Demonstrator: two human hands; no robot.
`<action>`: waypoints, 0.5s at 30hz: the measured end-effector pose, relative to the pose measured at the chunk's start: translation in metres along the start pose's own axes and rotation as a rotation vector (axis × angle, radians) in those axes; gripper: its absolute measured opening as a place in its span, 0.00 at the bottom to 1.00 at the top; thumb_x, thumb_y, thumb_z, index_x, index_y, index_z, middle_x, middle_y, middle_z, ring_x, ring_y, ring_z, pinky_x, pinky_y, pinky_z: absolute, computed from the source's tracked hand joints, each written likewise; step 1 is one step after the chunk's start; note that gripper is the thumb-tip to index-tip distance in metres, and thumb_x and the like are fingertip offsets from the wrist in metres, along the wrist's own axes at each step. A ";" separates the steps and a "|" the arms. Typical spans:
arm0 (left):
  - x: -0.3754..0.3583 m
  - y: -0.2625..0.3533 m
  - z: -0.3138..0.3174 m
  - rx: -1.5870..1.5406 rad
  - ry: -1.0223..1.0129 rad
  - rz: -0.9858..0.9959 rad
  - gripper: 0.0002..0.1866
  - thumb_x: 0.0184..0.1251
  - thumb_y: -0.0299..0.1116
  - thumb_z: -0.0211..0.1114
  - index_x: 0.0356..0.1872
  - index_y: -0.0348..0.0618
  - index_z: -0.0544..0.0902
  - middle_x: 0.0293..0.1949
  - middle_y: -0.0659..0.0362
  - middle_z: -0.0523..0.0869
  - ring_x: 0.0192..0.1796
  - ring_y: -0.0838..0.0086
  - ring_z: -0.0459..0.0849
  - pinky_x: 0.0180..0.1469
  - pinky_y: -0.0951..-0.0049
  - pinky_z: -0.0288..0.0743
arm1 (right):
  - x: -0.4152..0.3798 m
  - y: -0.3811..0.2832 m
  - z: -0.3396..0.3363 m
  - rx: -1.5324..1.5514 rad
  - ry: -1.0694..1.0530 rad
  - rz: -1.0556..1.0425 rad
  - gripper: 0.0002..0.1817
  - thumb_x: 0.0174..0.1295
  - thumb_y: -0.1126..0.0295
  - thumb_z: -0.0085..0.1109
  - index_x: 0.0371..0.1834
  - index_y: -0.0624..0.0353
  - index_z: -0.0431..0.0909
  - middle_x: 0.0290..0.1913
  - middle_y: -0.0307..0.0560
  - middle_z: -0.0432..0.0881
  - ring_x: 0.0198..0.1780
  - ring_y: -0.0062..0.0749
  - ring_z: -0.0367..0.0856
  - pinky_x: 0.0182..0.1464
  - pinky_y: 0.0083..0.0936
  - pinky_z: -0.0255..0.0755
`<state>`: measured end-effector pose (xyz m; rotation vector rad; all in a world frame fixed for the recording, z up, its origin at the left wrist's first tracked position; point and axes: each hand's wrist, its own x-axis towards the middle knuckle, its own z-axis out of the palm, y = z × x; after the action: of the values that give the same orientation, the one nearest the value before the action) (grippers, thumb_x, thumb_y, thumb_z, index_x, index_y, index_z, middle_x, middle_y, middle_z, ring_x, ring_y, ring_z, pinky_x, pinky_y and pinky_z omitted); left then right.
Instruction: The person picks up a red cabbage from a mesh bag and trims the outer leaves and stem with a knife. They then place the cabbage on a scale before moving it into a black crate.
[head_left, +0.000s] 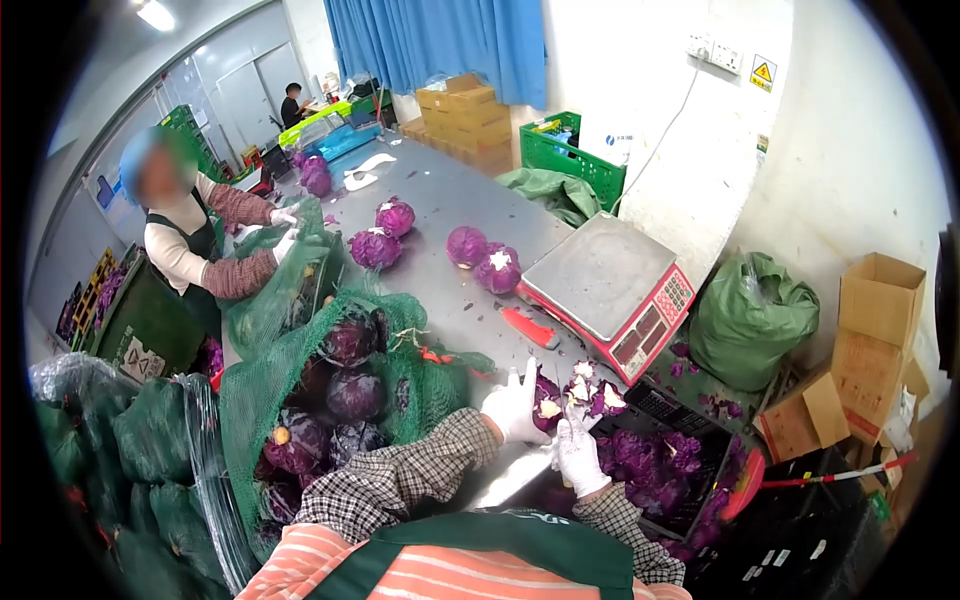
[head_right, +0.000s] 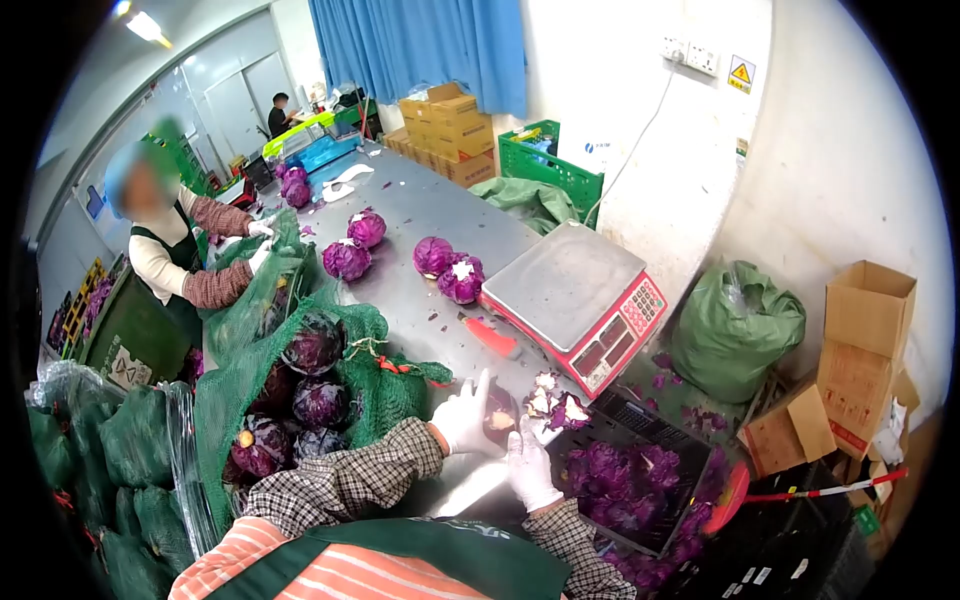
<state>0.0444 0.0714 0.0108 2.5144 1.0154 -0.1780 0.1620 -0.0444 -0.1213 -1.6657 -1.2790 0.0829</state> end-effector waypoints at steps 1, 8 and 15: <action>0.001 0.000 0.002 -0.017 0.007 -0.004 0.75 0.30 0.60 0.79 0.75 0.32 0.40 0.64 0.25 0.63 0.57 0.40 0.78 0.60 0.56 0.74 | -0.002 -0.007 -0.005 0.086 -0.148 0.234 0.25 0.75 0.61 0.46 0.68 0.67 0.65 0.38 0.60 0.82 0.29 0.44 0.81 0.34 0.33 0.76; 0.005 -0.004 0.004 -0.091 0.033 -0.060 0.69 0.35 0.59 0.78 0.75 0.36 0.44 0.57 0.33 0.70 0.54 0.42 0.79 0.58 0.53 0.75 | 0.018 -0.048 -0.018 0.096 -0.292 0.426 0.32 0.74 0.57 0.43 0.74 0.67 0.53 0.57 0.75 0.74 0.57 0.62 0.77 0.57 0.41 0.71; 0.005 0.001 0.005 -0.163 0.052 -0.139 0.61 0.46 0.59 0.71 0.73 0.30 0.49 0.59 0.28 0.68 0.60 0.39 0.74 0.63 0.53 0.70 | 0.040 -0.039 -0.008 -0.033 -0.315 0.391 0.30 0.73 0.58 0.39 0.70 0.71 0.57 0.50 0.75 0.78 0.50 0.65 0.80 0.54 0.48 0.73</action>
<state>0.0490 0.0722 0.0054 2.3145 1.1777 -0.0674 0.1569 -0.0210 -0.0699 -1.9681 -1.1653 0.5808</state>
